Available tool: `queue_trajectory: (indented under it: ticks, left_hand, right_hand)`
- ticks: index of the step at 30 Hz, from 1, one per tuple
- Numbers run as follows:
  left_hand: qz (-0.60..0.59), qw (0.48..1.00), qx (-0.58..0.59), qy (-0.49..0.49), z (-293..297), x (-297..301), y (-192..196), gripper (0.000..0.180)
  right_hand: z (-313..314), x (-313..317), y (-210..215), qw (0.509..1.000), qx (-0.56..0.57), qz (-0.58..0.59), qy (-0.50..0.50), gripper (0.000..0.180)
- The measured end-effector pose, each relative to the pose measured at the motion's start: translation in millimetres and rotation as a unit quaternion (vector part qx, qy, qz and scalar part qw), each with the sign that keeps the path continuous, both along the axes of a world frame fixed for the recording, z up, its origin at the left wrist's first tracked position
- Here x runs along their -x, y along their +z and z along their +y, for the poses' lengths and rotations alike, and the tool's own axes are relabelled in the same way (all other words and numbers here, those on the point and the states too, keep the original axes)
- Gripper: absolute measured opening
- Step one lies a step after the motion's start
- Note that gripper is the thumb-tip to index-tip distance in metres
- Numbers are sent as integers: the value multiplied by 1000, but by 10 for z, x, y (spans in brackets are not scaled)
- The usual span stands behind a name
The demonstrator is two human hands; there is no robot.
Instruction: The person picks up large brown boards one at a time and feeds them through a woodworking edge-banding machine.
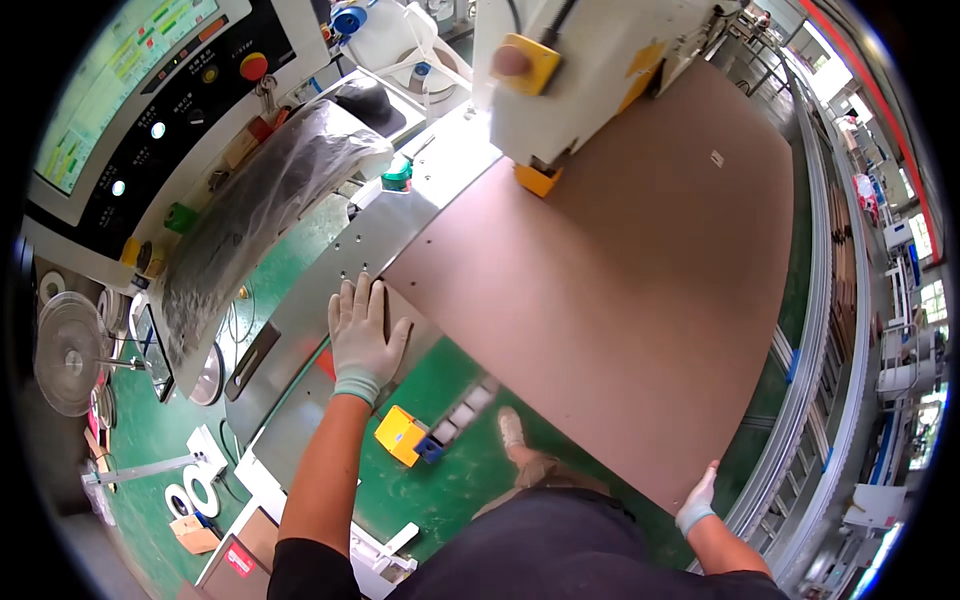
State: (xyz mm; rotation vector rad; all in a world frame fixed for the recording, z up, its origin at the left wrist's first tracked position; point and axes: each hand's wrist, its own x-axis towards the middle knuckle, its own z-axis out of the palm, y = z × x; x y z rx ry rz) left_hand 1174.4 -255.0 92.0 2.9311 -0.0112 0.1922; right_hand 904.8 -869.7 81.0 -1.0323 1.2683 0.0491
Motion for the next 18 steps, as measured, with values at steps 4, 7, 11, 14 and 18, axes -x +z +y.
queue_trajectory:
  ticks: [4,7,11,14,18]
  left_hand:
    - [-41,999,6,-25,109,-276,-1,76]
    - [-71,996,44,-38,189,-456,4,78]
    - [-71,996,52,-34,235,-608,-25,72]
    - [-92,992,79,-38,201,-649,-20,63]
    - [-88,993,67,-37,207,-716,2,63]
  right_hand:
    - [-372,-353,-190,996,64,-3,-60,85]
    - [-952,-531,-382,993,109,-22,-35,81]
    - [-1439,-881,-494,984,176,-20,23,79]
    - [-1809,-1128,-508,958,276,73,20,82]
    - [-2168,-1624,-656,956,292,31,13,83]
